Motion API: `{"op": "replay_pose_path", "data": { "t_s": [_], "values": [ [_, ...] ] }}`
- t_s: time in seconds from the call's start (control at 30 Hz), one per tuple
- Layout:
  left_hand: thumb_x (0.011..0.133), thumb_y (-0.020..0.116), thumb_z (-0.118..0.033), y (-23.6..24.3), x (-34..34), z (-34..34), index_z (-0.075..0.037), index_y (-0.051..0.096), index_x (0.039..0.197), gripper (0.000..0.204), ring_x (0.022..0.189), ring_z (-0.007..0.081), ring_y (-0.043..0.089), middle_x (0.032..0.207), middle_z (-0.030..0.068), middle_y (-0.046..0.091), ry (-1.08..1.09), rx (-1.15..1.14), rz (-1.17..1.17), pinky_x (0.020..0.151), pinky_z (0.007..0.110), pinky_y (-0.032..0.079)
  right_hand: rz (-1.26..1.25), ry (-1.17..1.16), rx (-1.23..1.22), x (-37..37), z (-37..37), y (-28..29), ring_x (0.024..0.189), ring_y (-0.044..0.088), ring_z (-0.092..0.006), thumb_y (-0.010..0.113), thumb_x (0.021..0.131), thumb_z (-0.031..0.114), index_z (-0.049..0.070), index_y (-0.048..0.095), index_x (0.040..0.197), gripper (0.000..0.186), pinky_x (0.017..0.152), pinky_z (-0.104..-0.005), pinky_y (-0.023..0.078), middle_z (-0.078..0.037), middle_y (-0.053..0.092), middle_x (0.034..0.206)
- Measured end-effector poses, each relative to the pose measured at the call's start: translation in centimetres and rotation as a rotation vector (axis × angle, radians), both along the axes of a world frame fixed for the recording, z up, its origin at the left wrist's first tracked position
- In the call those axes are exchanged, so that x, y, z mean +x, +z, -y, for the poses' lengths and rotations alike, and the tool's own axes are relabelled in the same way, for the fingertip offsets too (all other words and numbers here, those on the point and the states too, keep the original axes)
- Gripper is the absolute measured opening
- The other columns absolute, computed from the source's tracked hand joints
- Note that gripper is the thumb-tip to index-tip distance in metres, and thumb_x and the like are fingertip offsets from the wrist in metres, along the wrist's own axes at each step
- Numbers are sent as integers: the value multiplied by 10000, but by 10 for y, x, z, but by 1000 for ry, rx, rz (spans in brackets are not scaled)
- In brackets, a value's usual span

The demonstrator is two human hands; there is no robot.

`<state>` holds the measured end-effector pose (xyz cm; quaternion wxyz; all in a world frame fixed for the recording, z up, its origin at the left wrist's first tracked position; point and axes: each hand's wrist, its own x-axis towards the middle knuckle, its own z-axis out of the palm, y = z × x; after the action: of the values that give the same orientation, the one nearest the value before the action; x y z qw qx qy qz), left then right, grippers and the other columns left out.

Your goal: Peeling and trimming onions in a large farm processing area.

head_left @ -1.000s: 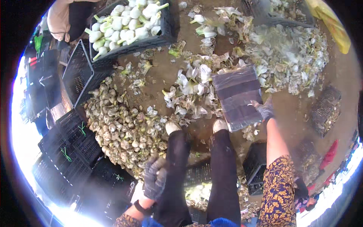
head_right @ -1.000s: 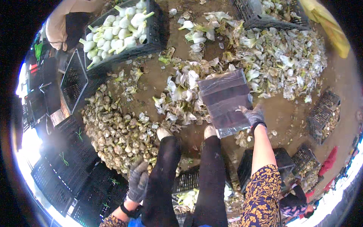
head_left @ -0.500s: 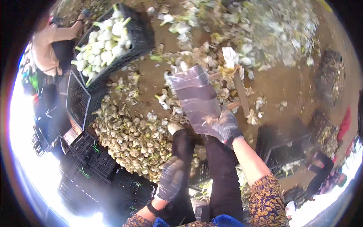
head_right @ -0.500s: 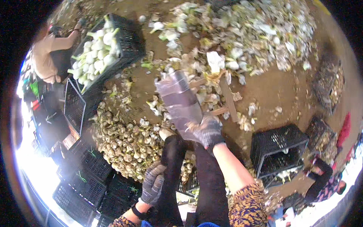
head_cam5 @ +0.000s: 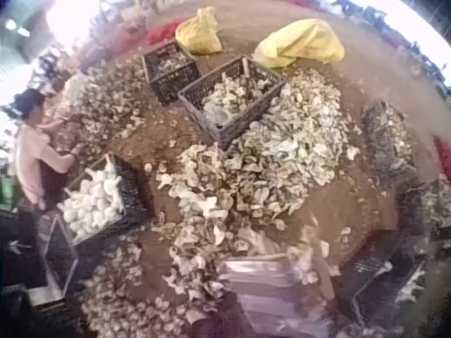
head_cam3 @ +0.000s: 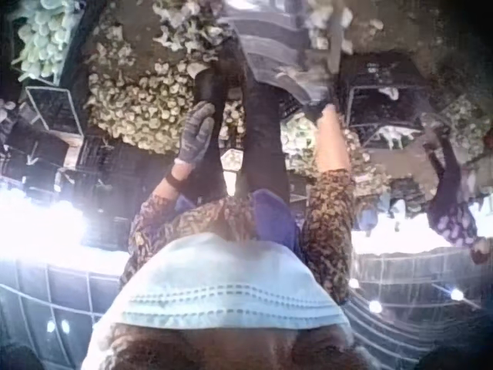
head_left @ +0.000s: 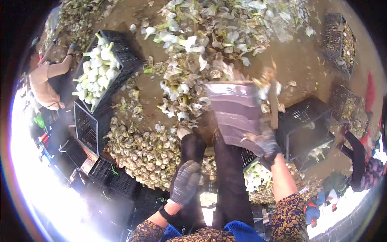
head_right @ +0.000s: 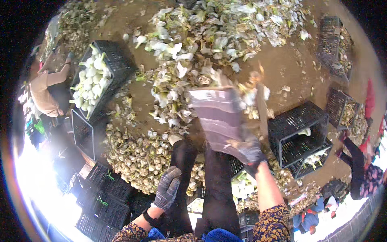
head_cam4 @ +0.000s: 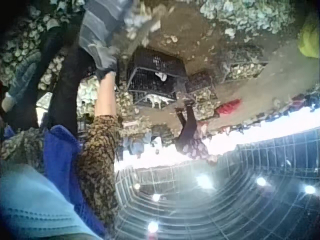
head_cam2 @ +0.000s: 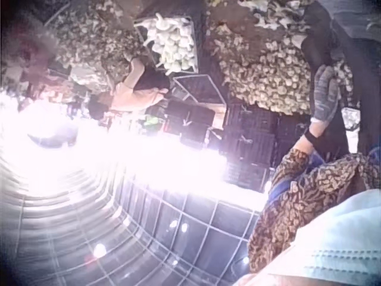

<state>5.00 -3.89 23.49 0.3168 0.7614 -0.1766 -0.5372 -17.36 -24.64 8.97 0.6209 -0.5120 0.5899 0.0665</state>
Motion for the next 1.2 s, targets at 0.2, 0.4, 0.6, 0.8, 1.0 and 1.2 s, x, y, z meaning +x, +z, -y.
{"op": "replay_pose_path", "data": {
  "t_s": [0.2,0.4,0.6,0.8,1.0,1.2],
  "values": [
    [797,528,-82,-13,4,-23,-38,544,1052,259,1055,264,469,1090,134,509,-147,40,169,895,330,383,-217,-146,56,-110,-12,-68,928,544,-242,696,640,159,-12,469,1090,532,789,-332,431,-154,554,1033],
    [819,511,-67,18,-1,17,-22,543,1043,230,1044,267,464,1086,139,504,-344,-25,197,909,325,354,-555,43,-235,-158,-44,-55,1007,503,-279,686,666,177,-22,449,1111,541,849,-350,396,-175,529,1077],
    [822,525,-89,110,-28,90,-17,521,1073,260,1057,271,460,1095,140,498,-333,-30,42,904,313,366,-620,-125,-11,-193,-126,79,1022,486,-285,625,706,249,-19,491,1059,463,855,-334,380,-201,525,1067],
    [814,545,-134,134,-27,156,-35,502,1098,304,1046,303,463,1100,138,503,-485,-194,145,886,346,389,-672,514,373,-273,-204,139,648,572,-249,544,775,247,5,510,1019,344,594,-334,455,-133,592,825],
    [813,543,-143,149,4,192,-25,520,1061,276,1060,270,460,1099,140,513,-357,-264,27,903,338,370,-595,400,370,-266,-125,162,570,558,-221,524,793,234,17,510,1023,317,511,-324,444,-104,591,793],
    [812,537,-158,159,79,221,-42,535,1043,259,998,298,491,1049,150,529,-482,-167,320,871,342,391,-1,-997,94,-174,49,157,580,539,-175,523,814,181,92,554,926,147,473,-295,432,-26,543,711]
  ]
}}
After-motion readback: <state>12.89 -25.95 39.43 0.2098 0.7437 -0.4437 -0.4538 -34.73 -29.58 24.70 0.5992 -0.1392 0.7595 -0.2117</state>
